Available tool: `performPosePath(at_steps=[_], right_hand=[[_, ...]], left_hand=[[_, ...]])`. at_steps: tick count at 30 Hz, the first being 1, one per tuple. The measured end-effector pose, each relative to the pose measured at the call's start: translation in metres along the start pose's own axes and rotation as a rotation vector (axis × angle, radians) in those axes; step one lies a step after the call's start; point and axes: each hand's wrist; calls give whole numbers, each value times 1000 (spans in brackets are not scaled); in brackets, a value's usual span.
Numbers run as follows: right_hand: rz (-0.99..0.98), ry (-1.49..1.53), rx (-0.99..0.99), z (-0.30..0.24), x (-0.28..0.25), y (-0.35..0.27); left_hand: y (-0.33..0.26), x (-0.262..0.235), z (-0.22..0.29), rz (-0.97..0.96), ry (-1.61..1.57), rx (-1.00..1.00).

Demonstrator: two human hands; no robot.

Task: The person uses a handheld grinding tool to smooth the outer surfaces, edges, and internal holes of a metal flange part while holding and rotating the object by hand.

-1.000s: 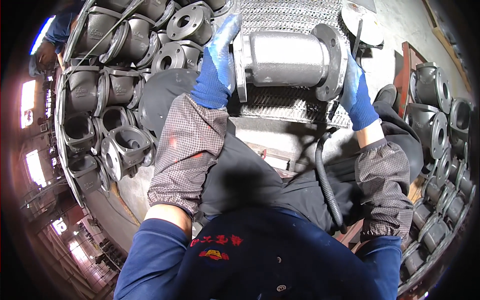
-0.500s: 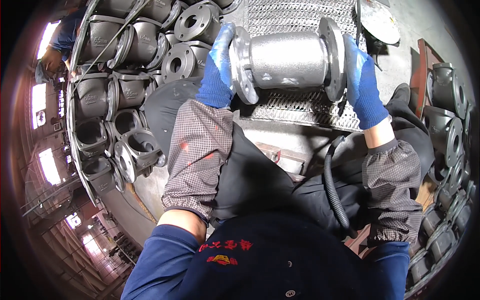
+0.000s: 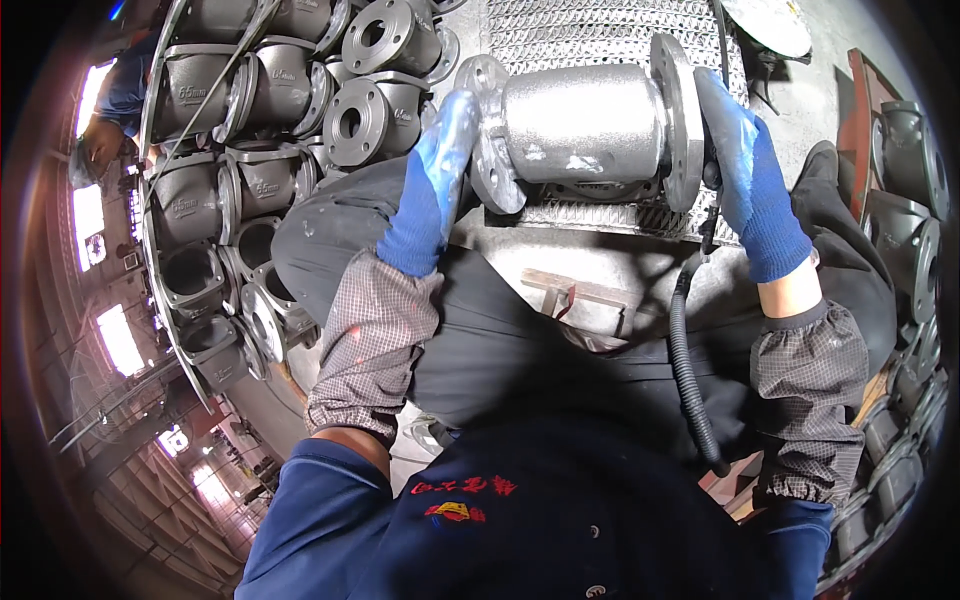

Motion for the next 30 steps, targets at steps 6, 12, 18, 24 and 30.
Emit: performPosePath(at_steps=[6,12,18,24,30], right_hand=[[95,281,383,-25,-12,3],[244,468,663,-28,-28,8],[289,499,524,-29,-48,-3],[333,442,620,-25,-71,-18],[488,318,683,-6,-99,-37]], left_hand=[[-20,5,66,-63,-147,-567],[-81,47,54,-525,151,-627],[-76,154,70,-782,-654,-1270],[-82,226,102,-640,-1165,-1518],[-48,245,148,-543,-1318,-1456]])
Point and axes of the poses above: each hand's wrist, its own y-axis towards the middle knuckle, its own x-axis out of the palm, z = x × y, and after that the axes turned 8 degrees about z, right-handed
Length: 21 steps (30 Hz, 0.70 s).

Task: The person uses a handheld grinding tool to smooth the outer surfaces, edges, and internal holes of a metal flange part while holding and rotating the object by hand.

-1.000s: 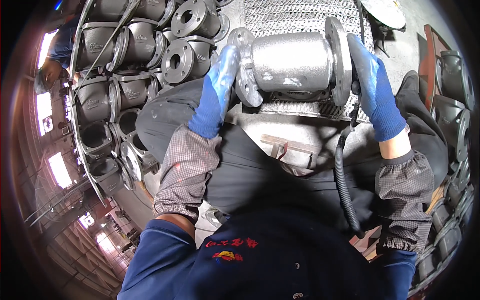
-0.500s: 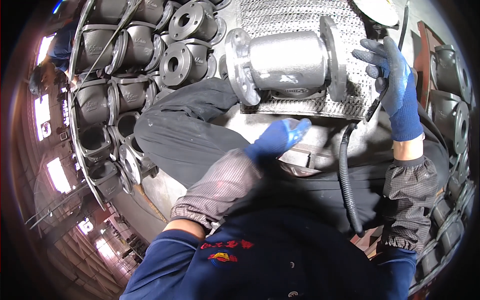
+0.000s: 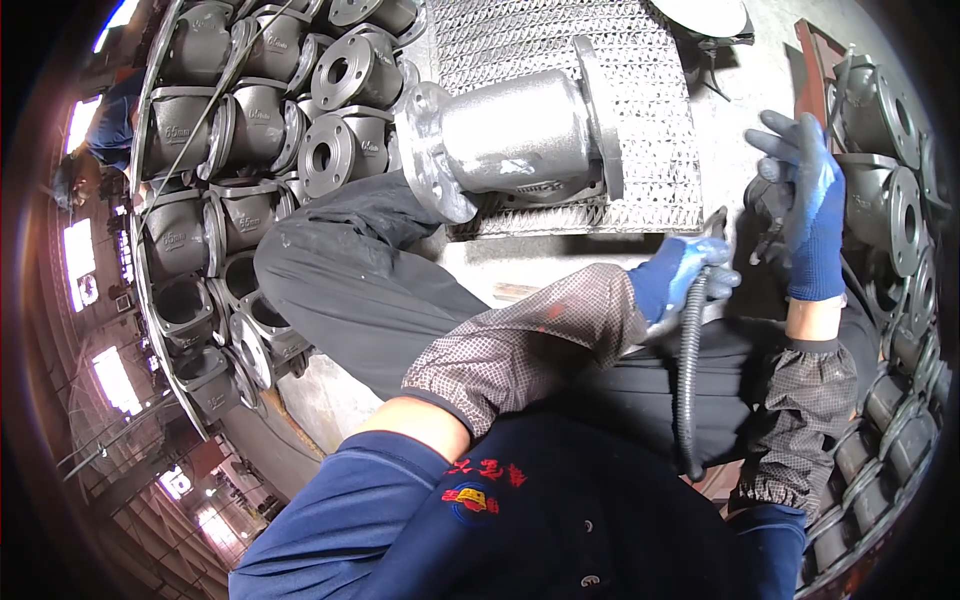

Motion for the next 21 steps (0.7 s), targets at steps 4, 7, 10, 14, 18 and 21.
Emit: performPosePath(at_steps=[4,7,10,14,18,21], right_hand=[[124,-100,-188,24,-37,28],[229,-331,-426,40,-66,41],[121,-303,-376,44,-70,50],[-372,238,86,-8,-17,-18],[-351,27,-244,-12,-5,-24],[-462,-44,-447,-33,11,-54]], left_hand=[[-42,56,28,-129,31,177],[-64,77,37,-224,86,333],[-90,88,42,-162,225,366],[-91,56,17,61,1122,1037],[-121,53,22,122,1062,961],[-133,13,34,124,713,903]])
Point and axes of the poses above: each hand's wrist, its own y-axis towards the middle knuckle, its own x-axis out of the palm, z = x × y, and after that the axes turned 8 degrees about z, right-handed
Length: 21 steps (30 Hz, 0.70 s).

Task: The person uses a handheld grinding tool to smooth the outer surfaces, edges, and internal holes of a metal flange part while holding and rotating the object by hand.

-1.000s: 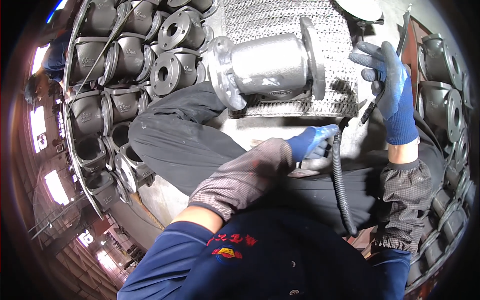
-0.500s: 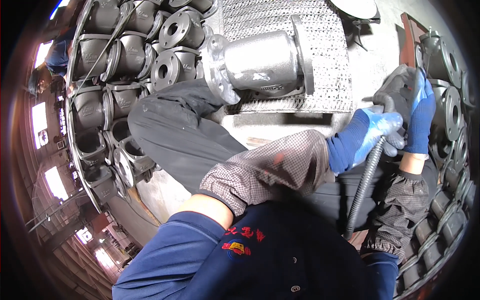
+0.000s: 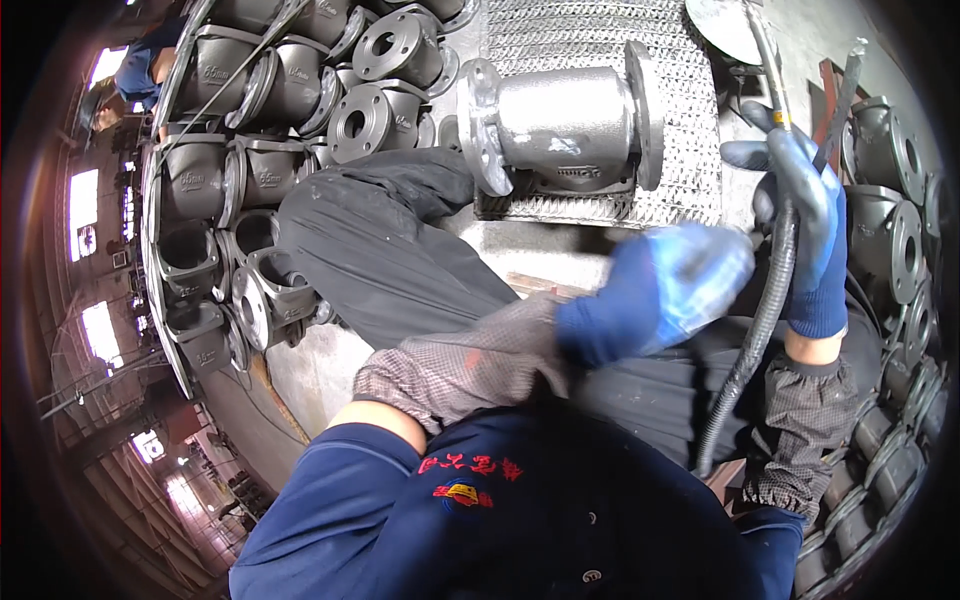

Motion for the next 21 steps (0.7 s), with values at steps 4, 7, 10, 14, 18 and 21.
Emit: performPosePath(at_steps=[4,7,10,14,18,21], right_hand=[[-284,35,96,-30,49,-17],[-451,217,392,-26,84,-28],[-501,176,316,-19,110,-30],[-431,122,351,5,131,-32],[-261,-522,-142,1,149,-33],[-340,-345,45,13,155,-35]], left_hand=[[6,-78,-4,197,-265,-51],[4,-106,11,239,-737,-279],[5,-123,8,156,-686,-82],[-1,-134,4,122,106,276],[-5,-139,-7,192,161,348],[-6,-129,2,197,-136,46]])
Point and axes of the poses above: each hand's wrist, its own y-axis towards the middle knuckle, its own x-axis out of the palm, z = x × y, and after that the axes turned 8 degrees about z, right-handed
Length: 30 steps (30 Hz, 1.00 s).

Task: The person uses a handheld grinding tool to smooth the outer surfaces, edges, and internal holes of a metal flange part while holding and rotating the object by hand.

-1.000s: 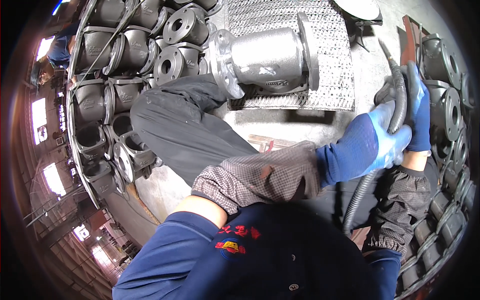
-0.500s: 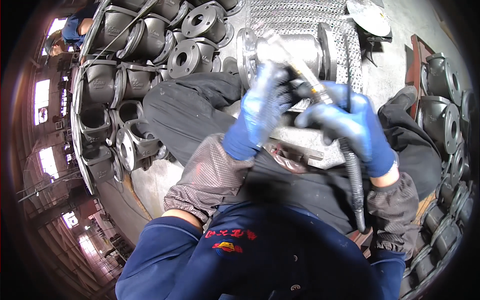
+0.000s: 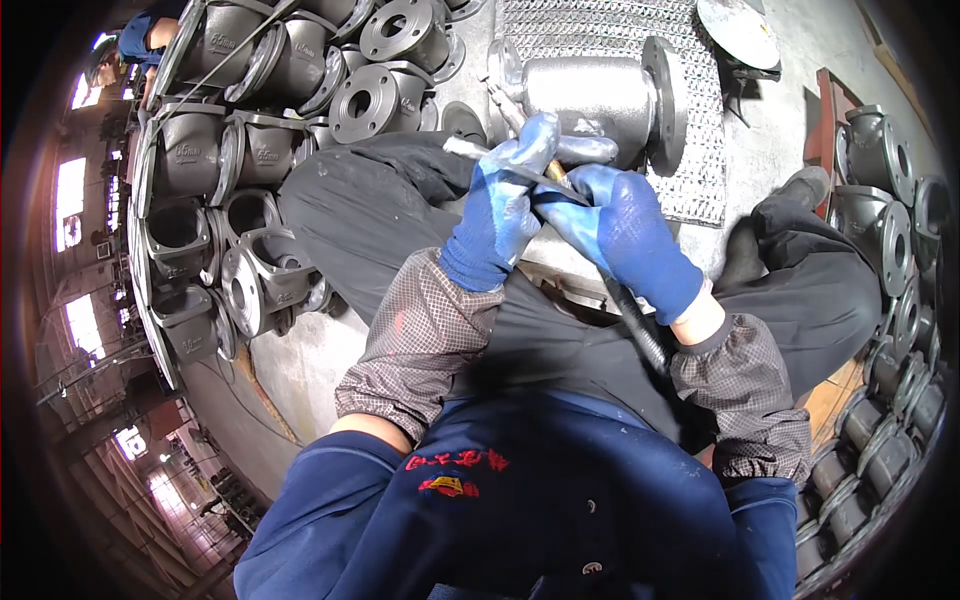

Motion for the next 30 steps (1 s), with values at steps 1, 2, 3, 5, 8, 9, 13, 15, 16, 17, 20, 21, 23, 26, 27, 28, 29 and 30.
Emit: performPosePath(at_steps=[1,2,3,5,8,9,13,15,16,17,20,21,23,26,27,28,29,30], right_hand=[[-130,242,171,-1,0,2],[-245,726,282,-3,-4,2],[-463,1012,476,-12,-17,2],[-211,751,-171,23,-4,-6],[-210,716,-136,26,-4,-9],[-188,661,-204,31,-1,-9],[-224,517,-248,33,8,-9],[-372,467,-21,20,5,-3],[-237,569,-90,23,13,-1],[-279,730,150,18,12,1],[-290,897,452,-1,9,1],[-227,934,380,3,17,-4],[-123,797,157,10,21,-4],[-334,1012,472,-7,4,-2],[-285,1113,526,-9,9,-3],[-184,1026,323,-2,16,-4],[-190,1034,342,0,14,-2],[-201,1045,363,0,14,1]], left_hand=[[-1,5,5,23,-92,-111],[-1,4,8,-2,-204,-190],[0,1,-1,-23,-385,-253],[4,13,-10,-56,-705,-352],[5,5,-25,-51,-561,-468],[4,3,-31,-33,-482,-487],[3,-2,-33,58,-269,-425],[10,-3,-31,89,-260,-434],[12,-4,-33,78,-203,-352],[13,-4,-34,73,-146,-268],[12,-6,-31,158,-170,-290],[10,-2,-28,171,-177,-302],[11,8,-18,221,-212,-340],[12,-1,-16,144,-305,-434],[10,-1,-23,134,-209,-282],[12,-6,-26,71,-106,-275],[15,-12,-27,7,-3,-266],[19,-16,-24,11,-52,-347]])
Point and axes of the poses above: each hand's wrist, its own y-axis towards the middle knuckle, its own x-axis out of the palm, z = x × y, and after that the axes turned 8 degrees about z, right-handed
